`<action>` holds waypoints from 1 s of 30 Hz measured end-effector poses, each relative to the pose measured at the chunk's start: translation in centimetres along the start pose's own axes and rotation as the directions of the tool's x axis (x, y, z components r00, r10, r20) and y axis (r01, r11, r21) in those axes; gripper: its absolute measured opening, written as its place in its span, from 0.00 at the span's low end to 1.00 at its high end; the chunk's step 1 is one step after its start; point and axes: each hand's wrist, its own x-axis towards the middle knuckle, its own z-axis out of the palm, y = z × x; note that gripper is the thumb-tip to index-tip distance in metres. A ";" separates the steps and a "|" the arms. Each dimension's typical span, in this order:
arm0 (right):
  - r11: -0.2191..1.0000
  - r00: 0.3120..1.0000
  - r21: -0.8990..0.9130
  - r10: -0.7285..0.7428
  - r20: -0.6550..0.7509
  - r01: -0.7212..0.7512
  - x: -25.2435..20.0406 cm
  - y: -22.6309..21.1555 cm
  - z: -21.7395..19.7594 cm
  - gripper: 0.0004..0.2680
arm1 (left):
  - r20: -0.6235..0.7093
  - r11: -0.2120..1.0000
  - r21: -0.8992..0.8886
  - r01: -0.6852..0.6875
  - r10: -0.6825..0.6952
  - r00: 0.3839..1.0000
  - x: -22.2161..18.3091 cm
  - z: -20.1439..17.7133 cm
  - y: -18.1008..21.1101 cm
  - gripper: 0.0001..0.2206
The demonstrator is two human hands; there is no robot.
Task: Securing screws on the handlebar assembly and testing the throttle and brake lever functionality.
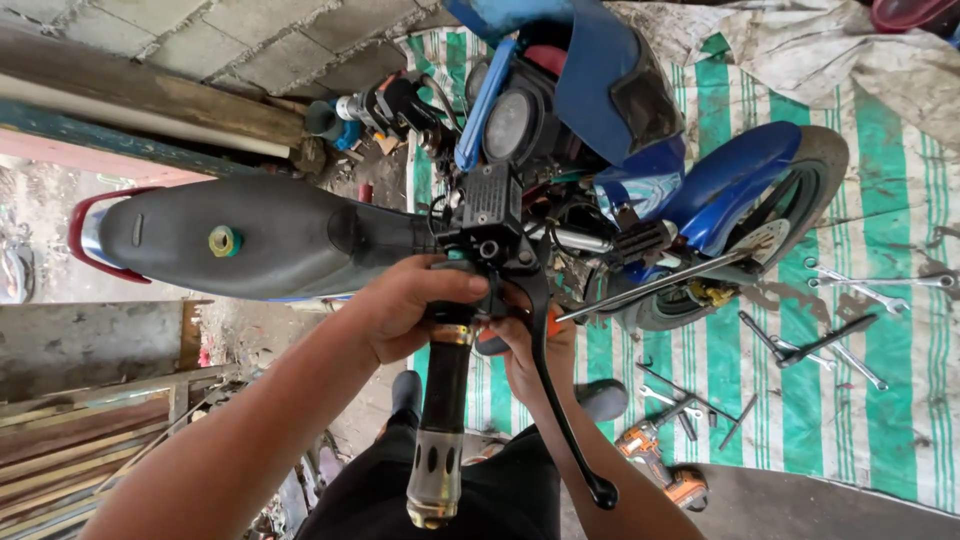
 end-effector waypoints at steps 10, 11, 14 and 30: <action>0.999 0.998 -0.031 -0.042 -0.047 0.040 -0.1 0.4 -0.9 0.06 | 0.009 1.000 -0.003 0.025 -0.025 1.000 -0.4 0.3 0.8 0.24; 0.999 0.999 -0.050 -0.014 -0.033 0.012 -0.1 -0.7 0.5 0.05 | 0.013 1.000 0.000 0.028 -0.028 1.000 -0.5 0.2 0.8 0.24; 0.988 0.996 -0.151 -0.042 -0.075 0.031 -0.8 -0.9 0.2 0.04 | 0.064 0.999 0.019 0.033 -0.035 0.997 0.0 -0.6 0.5 0.27; 0.855 0.421 0.012 0.267 -0.867 -0.518 -18.7 1.0 -4.4 0.17 | 0.096 0.829 0.420 0.368 -0.444 0.891 5.6 -10.6 -16.7 0.36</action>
